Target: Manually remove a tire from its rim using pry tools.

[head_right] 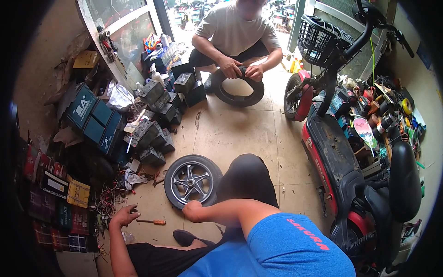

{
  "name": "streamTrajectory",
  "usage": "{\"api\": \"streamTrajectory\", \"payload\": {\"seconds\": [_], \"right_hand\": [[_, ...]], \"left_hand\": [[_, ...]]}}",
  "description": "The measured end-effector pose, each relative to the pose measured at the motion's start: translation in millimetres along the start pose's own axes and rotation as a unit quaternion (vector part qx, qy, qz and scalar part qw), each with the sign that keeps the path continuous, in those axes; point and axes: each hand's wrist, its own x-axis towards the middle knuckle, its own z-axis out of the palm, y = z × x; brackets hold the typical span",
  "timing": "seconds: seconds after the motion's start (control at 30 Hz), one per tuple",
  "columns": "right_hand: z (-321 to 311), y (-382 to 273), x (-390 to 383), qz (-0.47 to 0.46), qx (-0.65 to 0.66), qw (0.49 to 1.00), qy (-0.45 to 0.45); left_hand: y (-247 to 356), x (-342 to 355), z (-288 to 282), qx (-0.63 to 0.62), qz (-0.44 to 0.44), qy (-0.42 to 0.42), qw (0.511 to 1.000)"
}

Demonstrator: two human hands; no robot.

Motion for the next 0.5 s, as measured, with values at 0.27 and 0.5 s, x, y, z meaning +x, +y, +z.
{"api": "streamTrajectory", "payload": {"seconds": [0.27,0.5], "right_hand": [[-1.4,-0.5,1.1,-0.014,-0.016,1.000,-0.010],[-0.6,-0.7,2.3,-0.010,-0.025,1.000,-0.012]], "left_hand": [[-4.5,-2.2,-1.6,-0.010,0.011,0.002,1.000],[-1.2,-5.7,-3.7,-0.006,0.003,0.003,1.000]]}}
